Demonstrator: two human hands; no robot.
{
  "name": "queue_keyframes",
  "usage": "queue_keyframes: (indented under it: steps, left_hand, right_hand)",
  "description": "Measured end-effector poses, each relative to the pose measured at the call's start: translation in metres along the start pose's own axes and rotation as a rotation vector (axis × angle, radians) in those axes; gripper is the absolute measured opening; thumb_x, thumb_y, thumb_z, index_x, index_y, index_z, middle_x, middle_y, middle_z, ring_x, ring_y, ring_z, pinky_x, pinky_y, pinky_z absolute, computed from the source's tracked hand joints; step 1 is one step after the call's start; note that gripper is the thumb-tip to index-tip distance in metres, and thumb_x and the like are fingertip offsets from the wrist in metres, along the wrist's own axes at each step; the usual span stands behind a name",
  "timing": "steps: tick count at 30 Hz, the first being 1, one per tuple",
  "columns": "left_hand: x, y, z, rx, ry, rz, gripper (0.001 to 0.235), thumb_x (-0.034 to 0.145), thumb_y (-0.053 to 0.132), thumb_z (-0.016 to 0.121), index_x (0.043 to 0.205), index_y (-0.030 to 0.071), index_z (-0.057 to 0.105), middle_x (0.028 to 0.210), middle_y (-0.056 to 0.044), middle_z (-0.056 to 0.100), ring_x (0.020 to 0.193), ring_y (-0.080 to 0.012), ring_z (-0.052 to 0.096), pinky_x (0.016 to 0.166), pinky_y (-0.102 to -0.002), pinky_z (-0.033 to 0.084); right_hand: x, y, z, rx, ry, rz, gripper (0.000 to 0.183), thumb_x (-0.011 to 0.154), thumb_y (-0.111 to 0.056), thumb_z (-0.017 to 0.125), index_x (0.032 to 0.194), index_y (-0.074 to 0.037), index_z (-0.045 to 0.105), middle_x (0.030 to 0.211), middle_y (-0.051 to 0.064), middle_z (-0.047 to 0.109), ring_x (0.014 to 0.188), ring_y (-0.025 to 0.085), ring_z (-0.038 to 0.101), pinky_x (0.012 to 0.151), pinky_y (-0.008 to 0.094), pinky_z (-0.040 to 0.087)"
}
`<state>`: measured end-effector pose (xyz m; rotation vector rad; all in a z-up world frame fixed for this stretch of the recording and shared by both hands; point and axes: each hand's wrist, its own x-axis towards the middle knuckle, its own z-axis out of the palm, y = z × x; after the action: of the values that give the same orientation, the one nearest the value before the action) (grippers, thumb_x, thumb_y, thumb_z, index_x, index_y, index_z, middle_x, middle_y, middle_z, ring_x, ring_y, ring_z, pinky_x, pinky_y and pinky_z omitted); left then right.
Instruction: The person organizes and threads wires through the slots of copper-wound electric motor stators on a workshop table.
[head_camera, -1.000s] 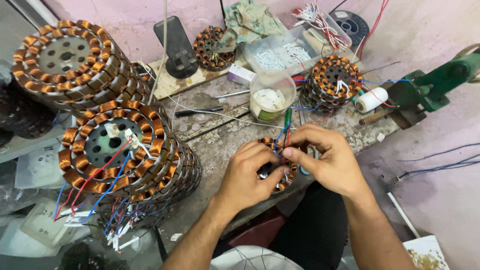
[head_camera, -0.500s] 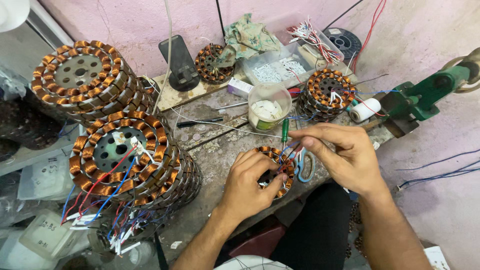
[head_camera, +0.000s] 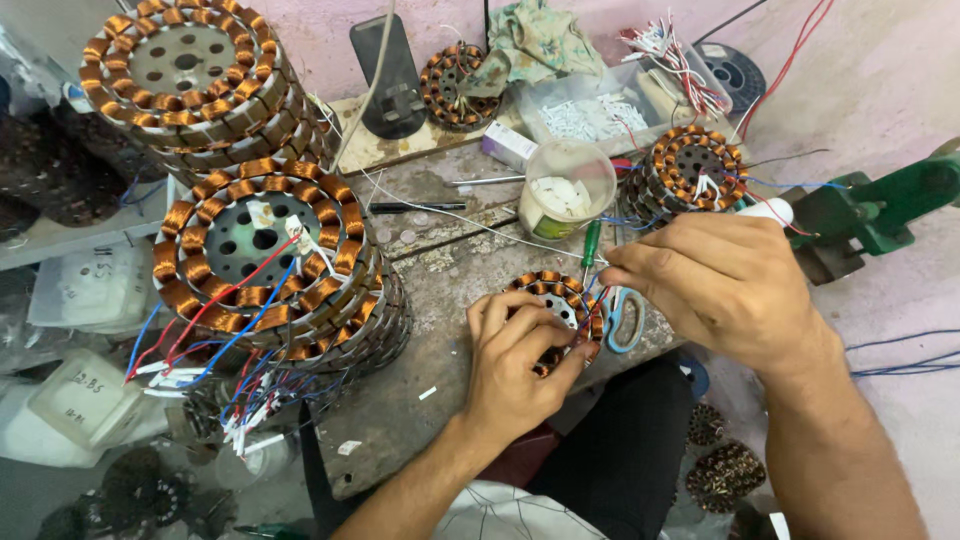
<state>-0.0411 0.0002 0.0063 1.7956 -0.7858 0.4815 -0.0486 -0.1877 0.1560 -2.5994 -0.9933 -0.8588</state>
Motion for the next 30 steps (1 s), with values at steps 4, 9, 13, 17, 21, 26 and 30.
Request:
queue_keyframes:
  steps: [4,9,13,17,21,26,30]
  left_hand:
    - [-0.006,0.001,-0.004,0.048,0.015,0.013,0.02,0.076,0.022,0.086,0.09,0.011,0.076,0.105,-0.002,0.069,0.118,-0.0272,0.056,0.105,-0.046,0.033]
    - [-0.006,0.002,-0.002,0.052,0.016,-0.03,0.023,0.075,0.023,0.087,0.092,0.011,0.077,0.106,-0.001,0.067,0.117,-0.027,0.054,0.104,-0.045,0.032]
    - [-0.004,0.003,0.002,0.036,0.011,-0.05,0.02,0.076,0.018,0.085,0.091,0.01,0.075,0.105,0.0,0.068,0.119,-0.0256,0.056,0.106,-0.044,0.032]
    - [-0.004,0.001,0.004,0.026,0.011,-0.073,0.015,0.076,0.017,0.086,0.085,0.012,0.075,0.101,0.002,0.07,0.117,-0.0239,0.056,0.105,-0.043,0.031]
    - [-0.004,-0.002,0.004,0.026,-0.002,-0.102,0.016,0.076,0.02,0.087,0.084,0.012,0.075,0.1,0.002,0.069,0.116,-0.0243,0.056,0.104,-0.043,0.031]
    - [-0.001,-0.005,0.002,0.018,-0.044,-0.095,0.019,0.075,0.024,0.088,0.085,0.012,0.076,0.1,0.002,0.07,0.115,-0.0246,0.056,0.103,-0.043,0.031]
    - [0.005,-0.013,-0.014,-0.029,-0.175,-0.044,0.019,0.078,0.025,0.084,0.091,0.012,0.078,0.103,0.001,0.07,0.119,-0.0262,0.054,0.105,-0.045,0.029]
  right_hand:
    - [-0.002,0.003,0.003,0.066,0.054,0.005,0.023,0.08,-0.009,0.086,0.094,0.0,0.071,0.078,0.008,0.067,0.066,0.021,0.066,0.057,0.033,0.048]
    - [-0.003,0.006,0.009,0.324,-0.08,0.399,0.009,0.086,-0.008,0.08,0.092,-0.002,0.076,0.069,0.005,0.071,0.052,0.013,0.066,0.049,0.028,0.048]
    - [-0.003,0.017,0.005,0.657,-0.226,0.588,0.009,0.093,-0.008,0.071,0.092,-0.002,0.077,0.065,0.003,0.076,0.051,0.008,0.073,0.051,0.026,0.055]
    - [-0.006,0.028,0.0,0.878,-0.236,0.749,0.012,0.091,-0.005,0.071,0.09,0.005,0.077,0.07,0.011,0.078,0.058,0.017,0.078,0.055,0.031,0.063]
    - [-0.016,0.029,0.012,1.164,-0.102,0.94,0.016,0.088,-0.002,0.072,0.096,0.011,0.075,0.075,0.019,0.076,0.063,0.026,0.078,0.058,0.038,0.067]
    - [-0.043,0.023,0.024,1.286,0.066,0.961,0.019,0.088,0.0,0.071,0.104,0.012,0.073,0.085,0.022,0.077,0.075,0.031,0.079,0.069,0.043,0.067]
    - [-0.07,0.017,0.022,1.418,0.204,0.909,0.014,0.097,0.001,0.068,0.105,0.012,0.071,0.091,0.023,0.075,0.083,0.034,0.079,0.076,0.048,0.067]
